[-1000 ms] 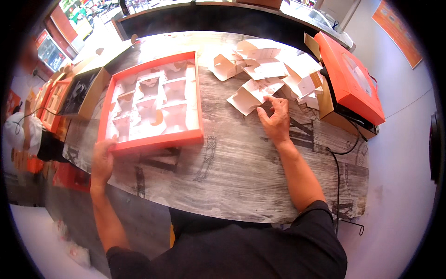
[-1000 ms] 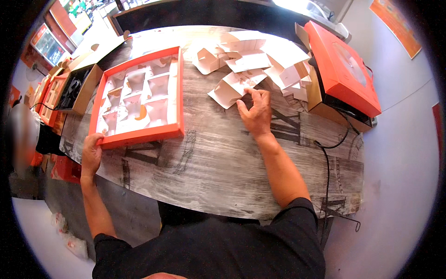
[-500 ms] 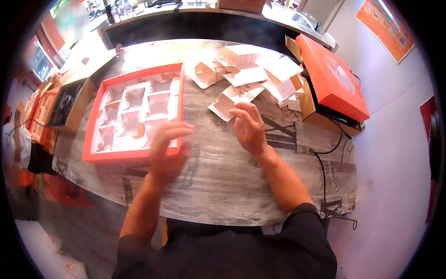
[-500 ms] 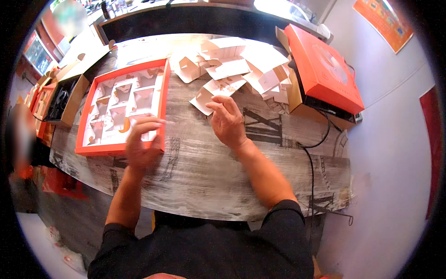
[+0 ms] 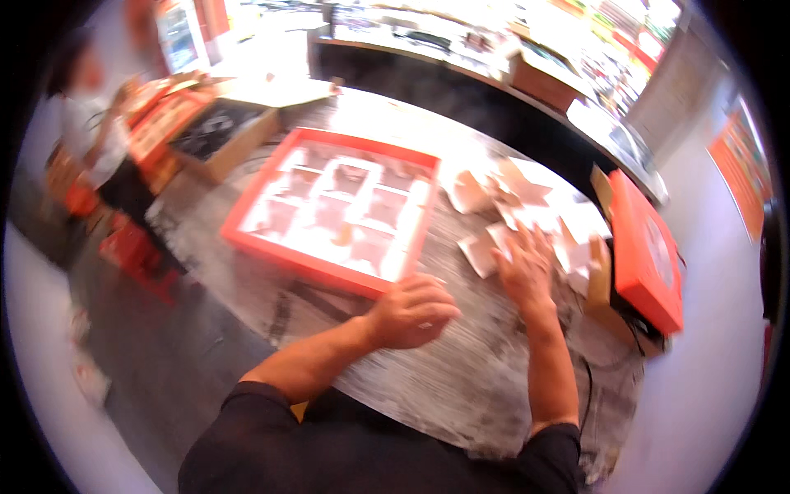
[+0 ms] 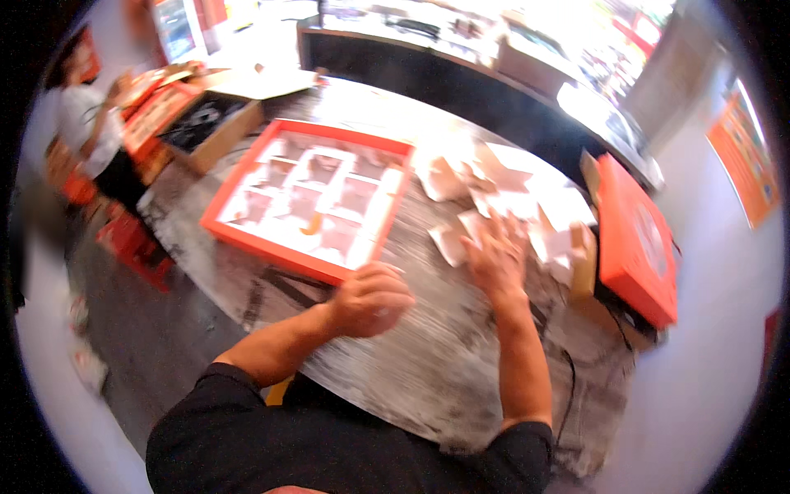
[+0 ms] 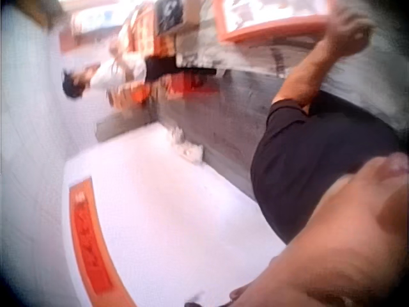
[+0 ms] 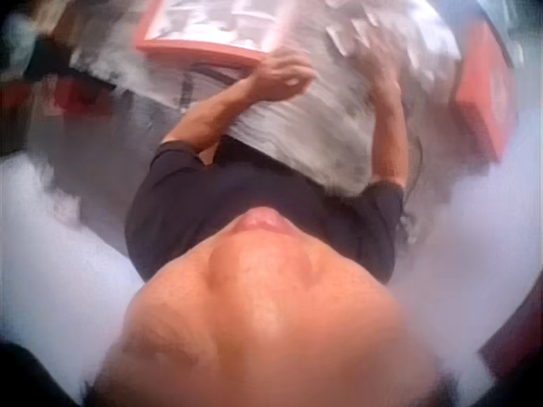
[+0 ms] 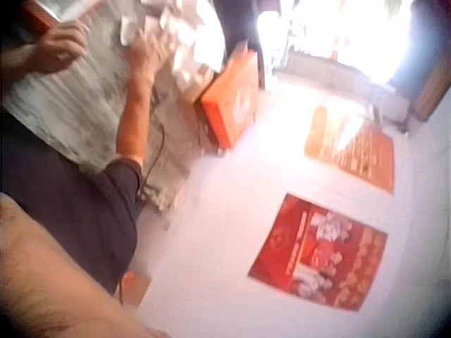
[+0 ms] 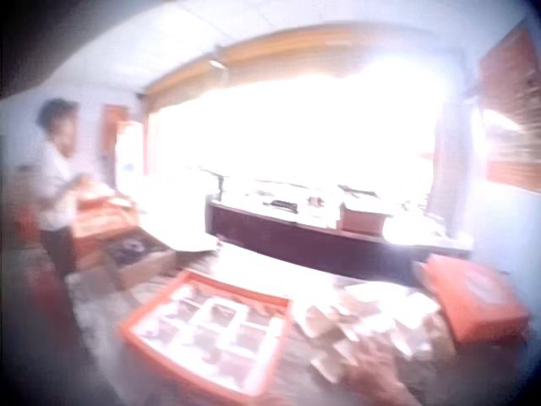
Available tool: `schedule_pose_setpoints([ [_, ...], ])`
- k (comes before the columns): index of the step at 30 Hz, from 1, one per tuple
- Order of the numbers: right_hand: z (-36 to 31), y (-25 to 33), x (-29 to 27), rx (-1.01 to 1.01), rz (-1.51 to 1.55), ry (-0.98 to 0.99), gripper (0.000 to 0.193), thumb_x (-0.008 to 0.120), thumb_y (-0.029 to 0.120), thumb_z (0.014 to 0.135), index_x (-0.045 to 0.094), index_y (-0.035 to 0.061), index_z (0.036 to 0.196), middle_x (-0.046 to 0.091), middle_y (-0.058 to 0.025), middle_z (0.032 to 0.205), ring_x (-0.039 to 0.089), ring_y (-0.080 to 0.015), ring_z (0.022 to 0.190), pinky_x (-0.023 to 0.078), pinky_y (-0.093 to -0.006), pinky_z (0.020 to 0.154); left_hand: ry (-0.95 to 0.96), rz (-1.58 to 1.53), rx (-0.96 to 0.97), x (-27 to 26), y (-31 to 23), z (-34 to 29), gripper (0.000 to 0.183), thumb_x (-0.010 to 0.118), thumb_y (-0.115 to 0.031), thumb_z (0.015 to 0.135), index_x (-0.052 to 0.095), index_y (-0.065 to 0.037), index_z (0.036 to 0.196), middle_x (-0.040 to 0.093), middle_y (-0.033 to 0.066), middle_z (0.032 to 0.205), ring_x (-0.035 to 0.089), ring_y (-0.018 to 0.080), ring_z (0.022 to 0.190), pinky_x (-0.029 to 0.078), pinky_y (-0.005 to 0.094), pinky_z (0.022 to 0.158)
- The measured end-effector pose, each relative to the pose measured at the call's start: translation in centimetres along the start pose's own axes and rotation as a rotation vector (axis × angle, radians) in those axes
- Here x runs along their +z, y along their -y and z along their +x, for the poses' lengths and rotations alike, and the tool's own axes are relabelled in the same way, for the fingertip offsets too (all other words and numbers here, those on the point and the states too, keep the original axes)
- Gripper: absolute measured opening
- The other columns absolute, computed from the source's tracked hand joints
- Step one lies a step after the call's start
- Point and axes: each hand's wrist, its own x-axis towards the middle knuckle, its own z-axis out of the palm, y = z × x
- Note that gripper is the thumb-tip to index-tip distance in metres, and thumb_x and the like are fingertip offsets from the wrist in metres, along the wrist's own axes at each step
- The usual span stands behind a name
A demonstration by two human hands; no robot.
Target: The person assembles a large red and white cardboard box by folding the edges and then places a grid divider inside, followed by smaller white boxes.
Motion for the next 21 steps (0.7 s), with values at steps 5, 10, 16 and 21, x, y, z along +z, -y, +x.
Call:
schedule_pose_setpoints([
  [5, 0.1, 0.0, 0.3, 0.027, -0.068, 0.010, 0.064, 0.060, 0.051, 0.103, 0.064, 0.0008, 0.143, 0.048, -0.0109, 0.163, 0.032, -0.0359, 0.157, 0.010, -0.0578, 0.132, -0.057, -0.046, -0.004, -0.6, -0.5, 0.5, 0.030, 0.081, 0.002, 0.080, 0.070, -0.010, 0.106, 0.072, 0.0034, 0.101, 0.070, 0.0249, 0.092, 0.059, 0.0438, 0.092],
  [10, -0.6, 2.2, -1.5, -0.031, -0.036, -0.143, 0.074, 0.058, 0.055, 0.104, 0.055, -0.0032, 0.150, 0.050, -0.0121, 0.161, 0.032, -0.0393, 0.156, 0.012, -0.0586, 0.132, -0.072, -0.022, -0.047, -1.8, -0.6, 0.5, 0.031, 0.080, -0.002, 0.084, 0.069, -0.009, 0.112, 0.071, 0.0063, 0.108, 0.069, 0.0273, 0.097, 0.058, 0.0436, 0.093],
  [16, -3.2, 7.9, -8.8, -0.108, 0.174, -0.270, 0.082, 0.056, 0.059, 0.104, 0.053, -0.0089, 0.149, 0.050, -0.0244, 0.155, 0.039, -0.0423, 0.152, 0.018, -0.0648, 0.128, -0.173, -0.032, -0.265, -1.8, 0.0, 0.4, 0.069, 0.085, -0.017, 0.089, 0.049, -0.005, 0.147, 0.051, 0.0217, 0.150, 0.053, 0.0366, 0.137, 0.048, 0.0479, 0.110],
  [21, -5.6, 13.8, -14.0, -0.301, 0.406, -0.203, 0.084, 0.067, 0.055, 0.099, 0.051, -0.0102, 0.150, 0.046, -0.0293, 0.155, 0.041, -0.0468, 0.149, 0.025, -0.0655, 0.125, -0.211, -0.170, -0.433, -2.5, 1.1, -0.3, 0.124, 0.092, -0.042, 0.084, 0.012, -0.002, 0.169, 0.024, 0.0268, 0.171, 0.026, 0.0398, 0.160, 0.031, 0.0510, 0.126],
])
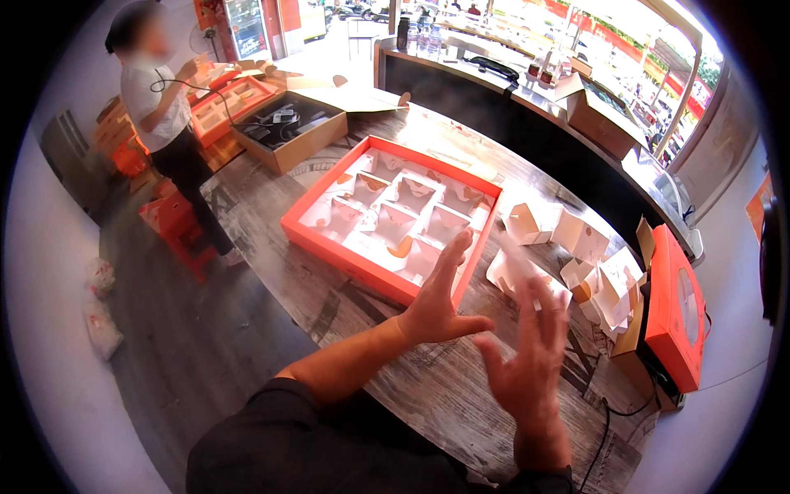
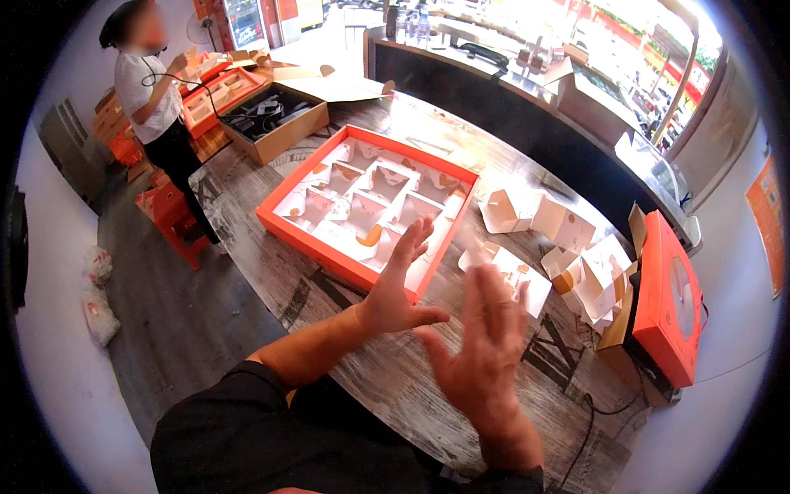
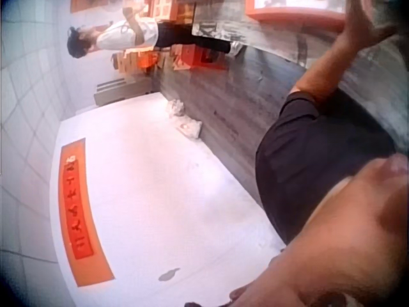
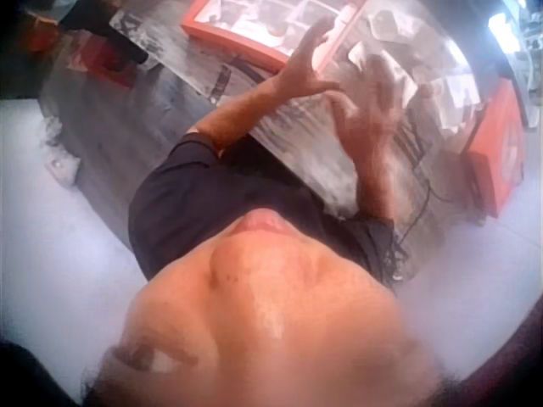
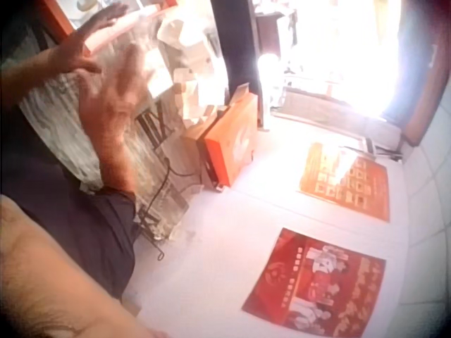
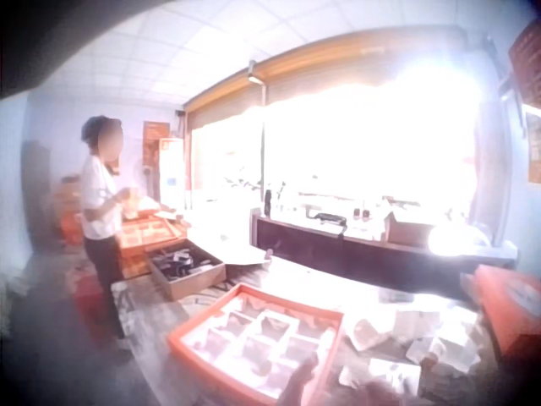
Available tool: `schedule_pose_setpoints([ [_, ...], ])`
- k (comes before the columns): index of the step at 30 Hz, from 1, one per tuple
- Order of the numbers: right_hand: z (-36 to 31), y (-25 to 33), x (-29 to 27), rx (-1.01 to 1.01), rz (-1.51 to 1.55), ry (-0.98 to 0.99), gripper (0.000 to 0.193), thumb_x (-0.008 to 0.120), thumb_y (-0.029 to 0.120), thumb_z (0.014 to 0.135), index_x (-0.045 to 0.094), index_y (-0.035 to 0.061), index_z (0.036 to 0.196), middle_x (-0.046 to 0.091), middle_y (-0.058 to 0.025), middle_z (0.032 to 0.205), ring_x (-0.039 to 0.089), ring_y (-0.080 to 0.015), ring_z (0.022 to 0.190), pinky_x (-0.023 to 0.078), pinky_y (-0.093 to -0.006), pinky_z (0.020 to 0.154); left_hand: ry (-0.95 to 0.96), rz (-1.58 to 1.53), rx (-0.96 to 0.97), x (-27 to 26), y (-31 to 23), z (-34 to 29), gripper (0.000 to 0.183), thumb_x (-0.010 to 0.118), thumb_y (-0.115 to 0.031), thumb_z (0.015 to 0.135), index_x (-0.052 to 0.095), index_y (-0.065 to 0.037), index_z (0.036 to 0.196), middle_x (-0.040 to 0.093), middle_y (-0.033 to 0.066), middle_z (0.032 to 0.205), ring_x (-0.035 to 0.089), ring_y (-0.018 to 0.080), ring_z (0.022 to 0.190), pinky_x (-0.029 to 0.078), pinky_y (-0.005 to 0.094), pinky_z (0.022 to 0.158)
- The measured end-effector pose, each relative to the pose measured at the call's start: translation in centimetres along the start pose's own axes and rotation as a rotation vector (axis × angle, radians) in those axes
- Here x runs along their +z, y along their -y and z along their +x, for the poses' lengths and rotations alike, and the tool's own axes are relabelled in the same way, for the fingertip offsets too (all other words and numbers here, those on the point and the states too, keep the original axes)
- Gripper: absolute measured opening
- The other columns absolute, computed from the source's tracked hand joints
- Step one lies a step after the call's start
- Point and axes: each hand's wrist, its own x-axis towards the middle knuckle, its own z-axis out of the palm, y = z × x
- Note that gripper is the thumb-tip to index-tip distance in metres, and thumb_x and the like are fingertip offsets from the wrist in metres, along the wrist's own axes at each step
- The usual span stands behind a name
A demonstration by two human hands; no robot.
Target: The person assembles a large red and white cardboard box by folding the edges and then places a grid divider inside, followed by smaller white boxes.
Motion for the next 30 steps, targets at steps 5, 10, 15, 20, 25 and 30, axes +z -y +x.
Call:
schedule_pose_setpoints([
  [5, 1.0, 3.3, 0.9, -0.113, 0.337, 0.076, 0.084, 0.078, 0.044, 0.093, 0.049, -0.0100, 0.150, 0.041, -0.0288, 0.159, 0.042, -0.0487, 0.147, 0.037, -0.0590, 0.120, 0.020, -0.071, -0.042, 0.7, -0.3, 0.2, 0.118, 0.084, -0.036, 0.091, 0.003, 0.004, 0.166, 0.022, 0.0262, 0.171, 0.023, 0.0399, 0.160, 0.015, 0.0571, 0.131],
  [10, 1.9, 2.8, 1.0, -0.191, 0.335, 0.112, 0.081, 0.080, 0.043, 0.092, 0.050, -0.0026, 0.152, 0.043, -0.0279, 0.158, 0.045, -0.0469, 0.146, 0.043, -0.0544, 0.117, 0.147, -0.043, 0.005, -0.1, 0.5, 1.0, 0.075, 0.071, -0.041, 0.101, 0.041, -0.006, 0.159, 0.043, 0.0176, 0.165, 0.020, 0.0372, 0.162, -0.001, 0.0589, 0.132],
  [15, 2.0, 0.5, 2.2, -0.209, 0.456, -0.012, 0.078, 0.080, 0.043, 0.093, 0.051, 0.0000, 0.151, 0.046, -0.0269, 0.156, 0.050, -0.0438, 0.143, 0.043, -0.0522, 0.116, 0.110, -0.642, -0.306, -0.8, -1.1, 0.7, 0.110, 0.087, -0.035, 0.087, 0.017, -0.019, 0.170, 0.038, 0.0157, 0.165, 0.037, 0.0353, 0.155, 0.025, 0.0574, 0.130],
  [20, 3.3, -1.6, 2.5, -0.111, 0.500, -0.225, 0.070, 0.082, 0.017, 0.088, 0.052, -0.0003, 0.149, 0.053, -0.0241, 0.148, 0.055, -0.0431, 0.134, 0.049, -0.0501, 0.109, -0.161, -1.000, -0.405, -1.3, -0.4, 1.5, 0.133, 0.093, -0.028, 0.082, -0.005, -0.025, 0.172, 0.034, 0.0173, 0.164, 0.041, 0.0326, 0.151, 0.043, 0.0505, 0.120],
  [25, 2.9, -3.9, 6.1, 0.144, 0.963, -0.048, 0.066, 0.072, 0.011, 0.098, 0.043, -0.0051, 0.155, 0.052, -0.0251, 0.149, 0.057, -0.0312, 0.134, 0.046, -0.0417, 0.112, -0.118, -0.939, -0.414, -1.9, 0.5, 1.5, 0.118, 0.085, -0.028, 0.087, 0.003, -0.016, 0.171, 0.043, 0.0187, 0.159, 0.050, 0.0330, 0.145, 0.047, 0.0498, 0.117],
  [30, 3.1, -3.8, 7.8, 0.311, 1.449, -0.014, 0.073, 0.063, 0.009, 0.106, 0.023, -0.0013, 0.167, 0.046, -0.0159, 0.159, 0.051, -0.0246, 0.142, 0.042, -0.0364, 0.116, -0.191, -0.936, -0.396, -1.8, 0.6, 1.7, 0.092, 0.074, -0.021, 0.098, 0.015, -0.007, 0.166, 0.050, 0.0192, 0.151, 0.057, 0.0277, 0.136, 0.054, 0.0437, 0.109],
])
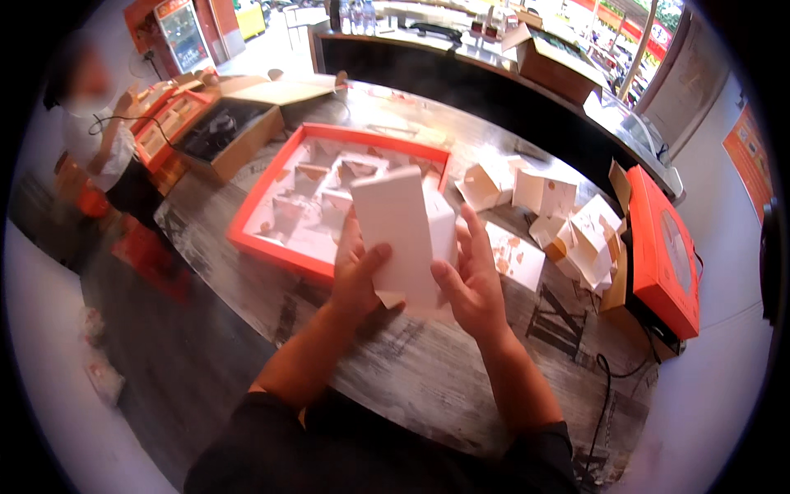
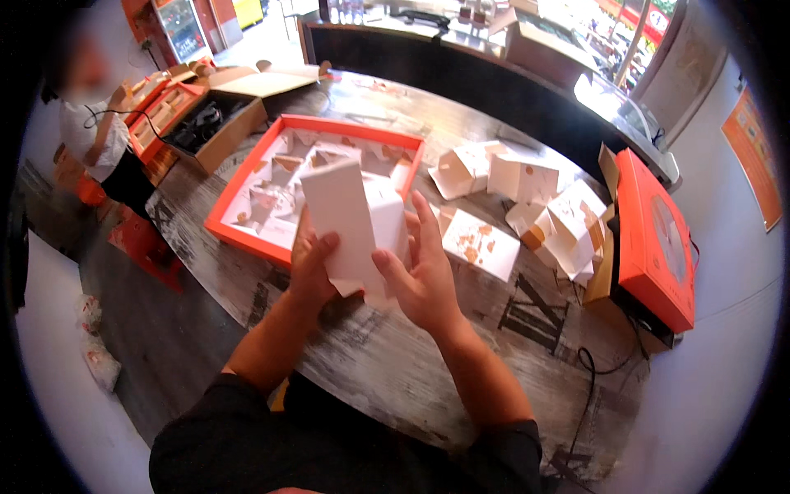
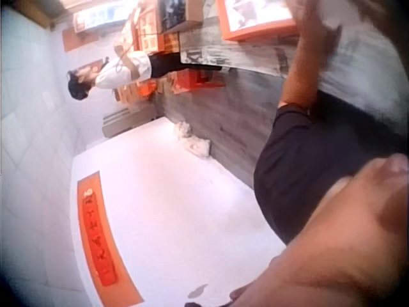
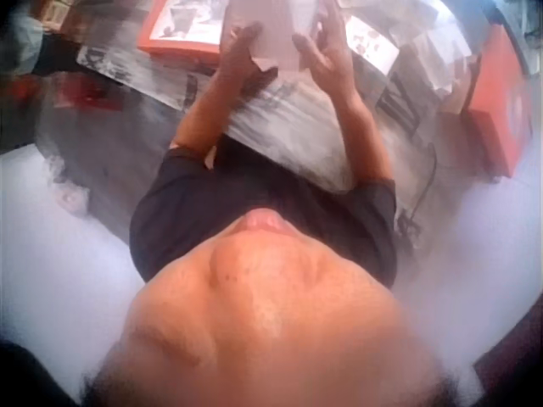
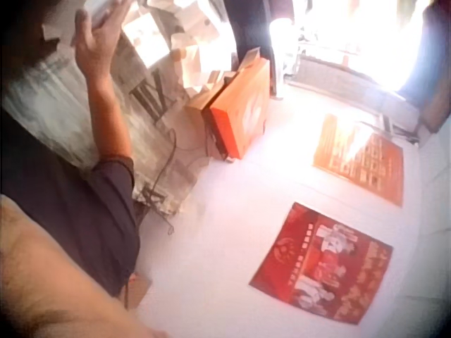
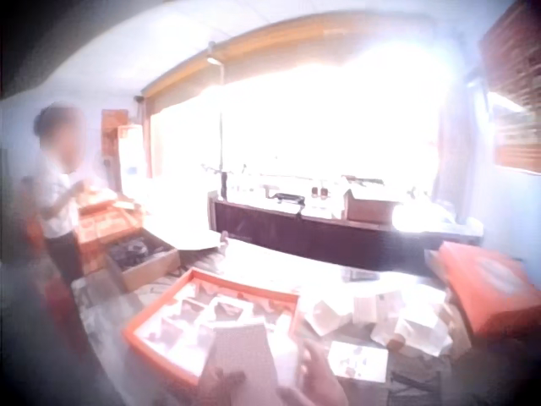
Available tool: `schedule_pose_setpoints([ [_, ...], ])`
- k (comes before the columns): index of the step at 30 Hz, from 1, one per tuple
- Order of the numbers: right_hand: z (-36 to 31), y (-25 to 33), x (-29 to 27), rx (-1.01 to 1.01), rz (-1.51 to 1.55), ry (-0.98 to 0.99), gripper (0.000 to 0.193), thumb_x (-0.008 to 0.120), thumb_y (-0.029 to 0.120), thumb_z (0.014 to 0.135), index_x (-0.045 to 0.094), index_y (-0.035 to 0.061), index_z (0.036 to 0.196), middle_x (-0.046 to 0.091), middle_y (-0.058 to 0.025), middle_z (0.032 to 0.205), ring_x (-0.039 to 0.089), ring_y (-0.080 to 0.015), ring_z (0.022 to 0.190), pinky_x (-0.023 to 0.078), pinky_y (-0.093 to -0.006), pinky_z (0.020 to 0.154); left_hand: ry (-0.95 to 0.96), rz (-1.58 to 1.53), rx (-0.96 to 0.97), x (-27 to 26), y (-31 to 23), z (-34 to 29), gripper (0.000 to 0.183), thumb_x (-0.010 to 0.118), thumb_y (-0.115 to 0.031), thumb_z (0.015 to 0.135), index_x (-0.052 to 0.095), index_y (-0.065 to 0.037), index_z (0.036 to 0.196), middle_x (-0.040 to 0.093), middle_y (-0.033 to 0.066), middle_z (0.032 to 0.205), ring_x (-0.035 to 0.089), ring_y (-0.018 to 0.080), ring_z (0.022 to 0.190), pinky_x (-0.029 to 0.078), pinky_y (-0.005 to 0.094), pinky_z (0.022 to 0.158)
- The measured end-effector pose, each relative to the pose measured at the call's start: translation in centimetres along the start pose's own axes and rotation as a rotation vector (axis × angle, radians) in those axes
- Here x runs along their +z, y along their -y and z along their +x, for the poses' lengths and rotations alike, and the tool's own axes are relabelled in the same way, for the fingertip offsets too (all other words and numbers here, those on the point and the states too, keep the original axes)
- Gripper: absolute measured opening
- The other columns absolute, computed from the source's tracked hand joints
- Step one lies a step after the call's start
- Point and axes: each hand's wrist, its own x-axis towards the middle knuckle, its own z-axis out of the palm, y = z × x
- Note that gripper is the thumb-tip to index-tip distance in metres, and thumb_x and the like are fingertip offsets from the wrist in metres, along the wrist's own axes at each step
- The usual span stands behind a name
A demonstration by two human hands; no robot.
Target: The person assembles a large red and white cardboard box by folding the edges and then places a grid divider inside, followed by smaller white boxes.
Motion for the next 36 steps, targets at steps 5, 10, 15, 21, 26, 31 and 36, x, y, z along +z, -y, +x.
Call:
schedule_pose_setpoints([
  [5, 0.0, 0.1, 0.3, 0.078, 0.119, 0.165, 0.076, 0.065, 0.013, 0.107, 0.022, 0.0005, 0.168, 0.045, -0.0143, 0.161, 0.048, -0.0229, 0.145, 0.038, -0.0369, 0.119, 0.018, -0.082, 0.031, -0.6, -0.1, 0.2, 0.063, 0.062, -0.030, 0.106, 0.032, -0.004, 0.155, 0.055, 0.0157, 0.141, 0.060, 0.0267, 0.130, 0.056, 0.0437, 0.105],
  [10, -0.8, 0.0, 0.8, 0.096, 0.209, 0.193, 0.082, 0.067, 0.013, 0.104, 0.019, 0.0035, 0.170, 0.040, -0.0138, 0.165, 0.040, -0.0215, 0.151, 0.037, -0.0397, 0.121, 0.011, -0.083, -0.008, -0.2, -0.2, 0.1, 0.060, 0.056, -0.037, 0.110, 0.034, -0.005, 0.155, 0.055, 0.0151, 0.143, 0.059, 0.0257, 0.130, 0.054, 0.0431, 0.106],
  [15, -0.3, 0.3, 1.5, 0.053, 0.136, 0.126, 0.097, 0.076, 0.012, 0.093, 0.018, 0.0049, 0.170, 0.036, -0.0164, 0.166, 0.041, -0.0291, 0.151, 0.037, -0.0437, 0.121, -0.111, 0.097, -0.016, 0.6, 0.4, 0.1, 0.076, 0.059, -0.042, 0.109, 0.023, -0.006, 0.164, 0.047, 0.0172, 0.156, 0.051, 0.0290, 0.142, 0.043, 0.0435, 0.118],
  [21, 0.1, -1.3, 0.8, -0.469, -1.116, -0.209, 0.118, 0.096, 0.020, 0.071, 0.025, 0.0049, 0.165, 0.039, -0.0251, 0.155, 0.047, -0.0432, 0.140, 0.042, -0.0507, 0.116, 0.102, 0.357, 0.262, 0.3, 1.1, -0.3, 0.107, 0.079, -0.040, 0.098, 0.006, -0.008, 0.169, 0.034, 0.0175, 0.164, 0.039, 0.0312, 0.151, 0.038, 0.0465, 0.121],
  [26, -0.1, -0.7, 1.1, -0.404, -1.011, -0.135, 0.117, 0.098, 0.026, 0.070, 0.031, 0.0055, 0.164, 0.042, -0.0229, 0.153, 0.051, -0.0397, 0.135, 0.046, -0.0514, 0.111, -0.099, 0.422, 0.301, -0.3, 1.1, -0.6, 0.104, 0.077, -0.024, 0.100, 0.001, -0.006, 0.169, 0.035, 0.0189, 0.164, 0.040, 0.0302, 0.150, 0.042, 0.0450, 0.119],
  [31, 0.3, -1.1, -1.5, -0.267, -0.604, -0.081, 0.092, 0.089, 0.020, 0.085, 0.040, 0.0041, 0.161, 0.050, -0.0189, 0.149, 0.060, -0.0303, 0.128, 0.053, -0.0432, 0.104, -0.078, 0.316, 0.234, -0.5, 0.5, -0.3, 0.090, 0.056, -0.011, 0.100, 0.001, -0.008, 0.171, 0.032, 0.0211, 0.167, 0.040, 0.0320, 0.152, 0.039, 0.0458, 0.122],
  [36, 0.8, -1.2, -1.9, -0.218, -0.335, 0.024, 0.072, 0.079, 0.012, 0.095, 0.047, 0.0039, 0.159, 0.053, -0.0152, 0.147, 0.065, -0.0215, 0.120, 0.058, -0.0338, 0.095, 0.007, 0.196, 0.114, 0.3, 0.1, -0.8, 0.089, 0.043, -0.014, 0.092, 0.007, -0.008, 0.172, 0.027, 0.0190, 0.171, 0.038, 0.0312, 0.154, 0.035, 0.0443, 0.125],
])
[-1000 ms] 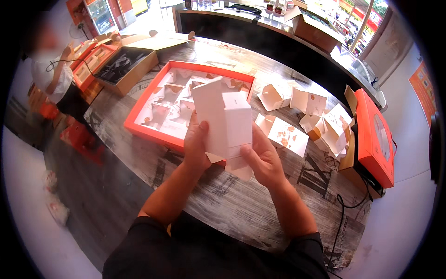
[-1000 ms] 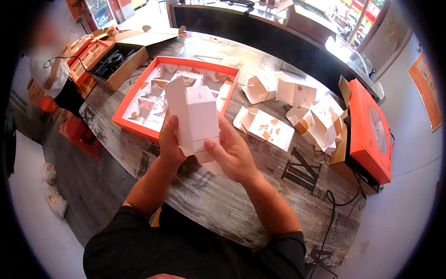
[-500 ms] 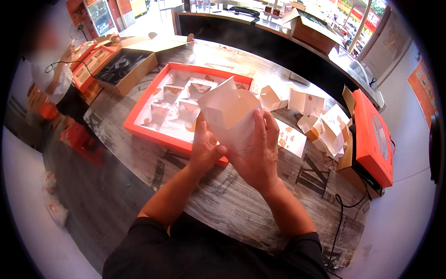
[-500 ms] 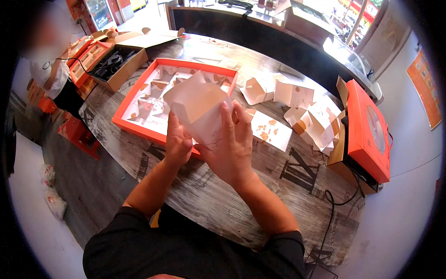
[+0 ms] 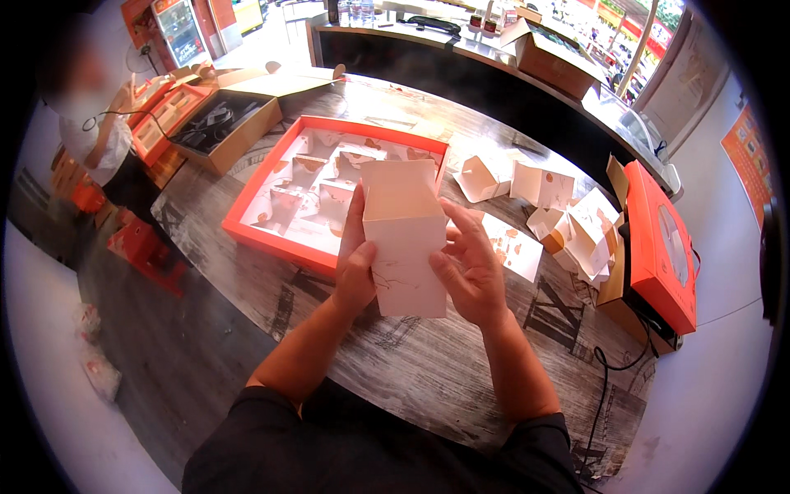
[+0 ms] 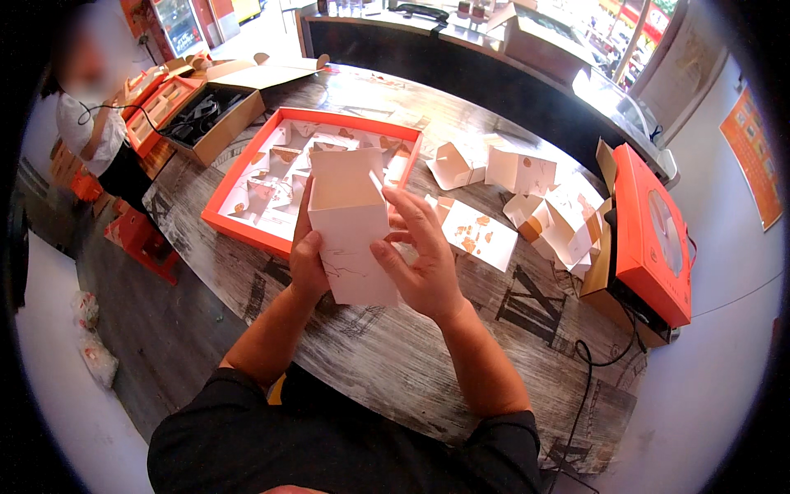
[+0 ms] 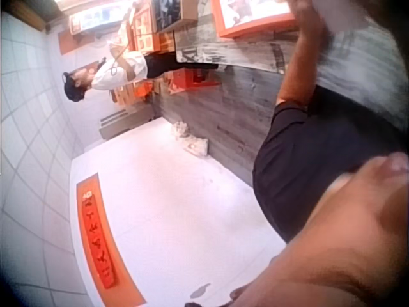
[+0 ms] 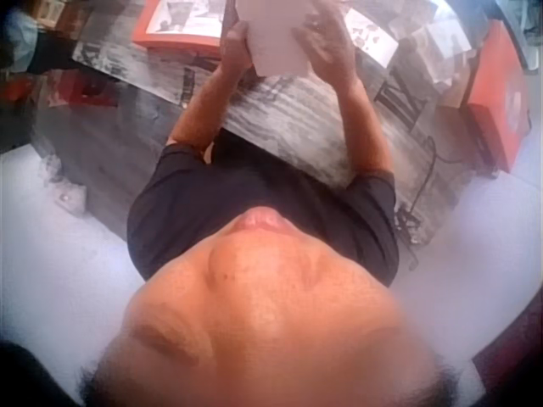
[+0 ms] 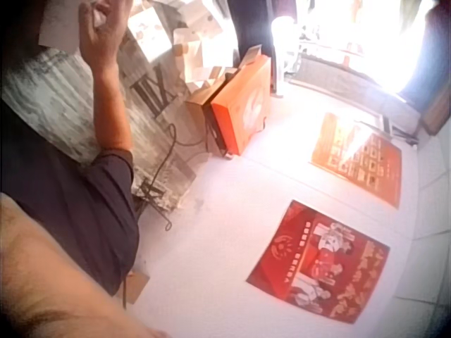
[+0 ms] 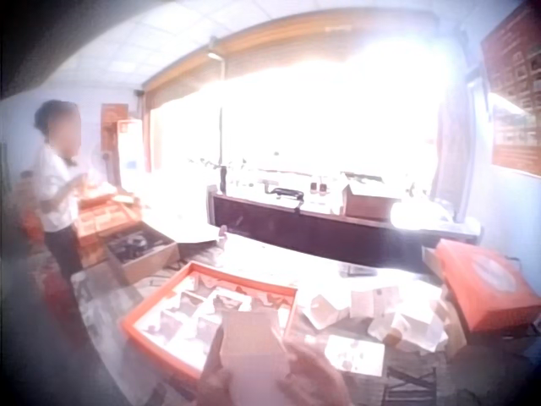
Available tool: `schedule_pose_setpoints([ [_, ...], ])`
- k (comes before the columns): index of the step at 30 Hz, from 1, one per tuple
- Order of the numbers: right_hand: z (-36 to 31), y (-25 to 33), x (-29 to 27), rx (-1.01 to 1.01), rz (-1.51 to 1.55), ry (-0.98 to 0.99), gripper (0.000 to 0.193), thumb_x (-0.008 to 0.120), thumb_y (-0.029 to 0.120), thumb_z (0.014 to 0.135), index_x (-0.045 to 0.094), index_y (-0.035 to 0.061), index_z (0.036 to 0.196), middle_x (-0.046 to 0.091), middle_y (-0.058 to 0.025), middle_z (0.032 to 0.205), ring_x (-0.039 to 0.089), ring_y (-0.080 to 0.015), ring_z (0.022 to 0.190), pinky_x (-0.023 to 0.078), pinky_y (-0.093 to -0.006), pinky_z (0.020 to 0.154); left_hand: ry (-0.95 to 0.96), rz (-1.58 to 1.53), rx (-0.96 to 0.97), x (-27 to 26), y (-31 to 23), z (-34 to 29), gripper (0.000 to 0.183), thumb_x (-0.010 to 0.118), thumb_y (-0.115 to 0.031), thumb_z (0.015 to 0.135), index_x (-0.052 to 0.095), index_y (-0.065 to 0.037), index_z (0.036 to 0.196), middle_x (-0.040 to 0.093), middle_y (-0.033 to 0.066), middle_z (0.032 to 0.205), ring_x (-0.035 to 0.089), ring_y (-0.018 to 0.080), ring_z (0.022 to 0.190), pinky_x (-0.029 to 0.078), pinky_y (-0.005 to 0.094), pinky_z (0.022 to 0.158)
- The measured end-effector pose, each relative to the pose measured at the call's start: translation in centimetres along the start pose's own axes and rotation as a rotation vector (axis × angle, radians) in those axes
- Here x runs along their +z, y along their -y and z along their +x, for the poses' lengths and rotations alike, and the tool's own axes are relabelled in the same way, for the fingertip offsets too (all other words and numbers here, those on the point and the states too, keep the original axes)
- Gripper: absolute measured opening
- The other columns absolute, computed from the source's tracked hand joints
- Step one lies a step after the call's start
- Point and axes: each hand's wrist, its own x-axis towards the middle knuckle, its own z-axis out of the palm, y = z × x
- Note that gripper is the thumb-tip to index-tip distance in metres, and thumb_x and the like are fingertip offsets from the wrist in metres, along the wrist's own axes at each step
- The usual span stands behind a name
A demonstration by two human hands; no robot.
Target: The person assembles a large red and white cardboard box by folding the edges and then places a grid divider inside, followed by smaller white boxes.
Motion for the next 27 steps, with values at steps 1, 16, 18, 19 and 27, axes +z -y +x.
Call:
schedule_pose_setpoints([
  [1, 0.0, 0.1, 0.0, 0.027, 0.031, 0.009, 0.072, 0.079, 0.010, 0.094, 0.047, 0.0039, 0.158, 0.053, -0.0149, 0.146, 0.066, -0.0208, 0.117, 0.059, -0.0330, 0.093, 0.014, -0.020, -0.027, -0.4, 0.1, 0.0, 0.089, 0.043, -0.015, 0.091, 0.008, -0.008, 0.172, 0.026, 0.0182, 0.172, 0.038, 0.0309, 0.154, 0.034, 0.0437, 0.126],
  [16, -0.3, 0.8, -0.2, 0.219, 0.109, -0.033, 0.048, 0.079, 0.003, 0.088, 0.058, 0.0018, 0.131, 0.056, -0.0149, 0.134, 0.069, -0.0163, 0.098, 0.058, -0.0293, 0.082, 0.090, 0.212, 0.017, -1.0, 0.1, -0.4, 0.034, 0.056, -0.028, 0.110, 0.050, -0.005, 0.134, 0.056, 0.0067, 0.127, 0.054, 0.0136, 0.117, 0.046, 0.0304, 0.101],
  [18, -0.2, 0.5, -0.4, 0.151, 0.037, -0.024, 0.042, 0.079, 0.004, 0.088, 0.060, 0.0017, 0.126, 0.054, -0.0151, 0.136, 0.068, -0.0165, 0.098, 0.058, -0.0286, 0.081, 0.077, 0.242, 0.044, -1.1, 0.4, -0.4, 0.023, 0.054, -0.027, 0.111, 0.054, -0.006, 0.122, 0.057, 0.0043, 0.118, 0.054, 0.0109, 0.107, 0.047, 0.0275, 0.094],
  [19, -0.1, 0.4, -0.4, 0.117, 0.003, -0.018, 0.040, 0.080, 0.005, 0.088, 0.061, 0.0017, 0.123, 0.054, -0.0152, 0.137, 0.068, -0.0166, 0.098, 0.058, -0.0283, 0.081, 0.079, 0.240, 0.034, -1.1, 0.3, -0.3, 0.021, 0.054, -0.027, 0.111, 0.054, -0.007, 0.117, 0.057, 0.0035, 0.114, 0.053, 0.0100, 0.104, 0.047, 0.0263, 0.091],
  [27, -0.1, -0.9, -1.0, 0.059, -0.147, -0.038, 0.031, 0.079, 0.007, 0.088, 0.061, 0.0007, 0.112, 0.055, -0.0133, 0.132, 0.065, -0.0149, 0.090, 0.056, -0.0298, 0.074, 0.050, 0.223, -0.092, -1.2, 0.5, -0.3, 0.024, 0.053, -0.030, 0.112, 0.057, -0.007, 0.108, 0.058, -0.0001, 0.102, 0.053, 0.0058, 0.091, 0.047, 0.0226, 0.080],
])
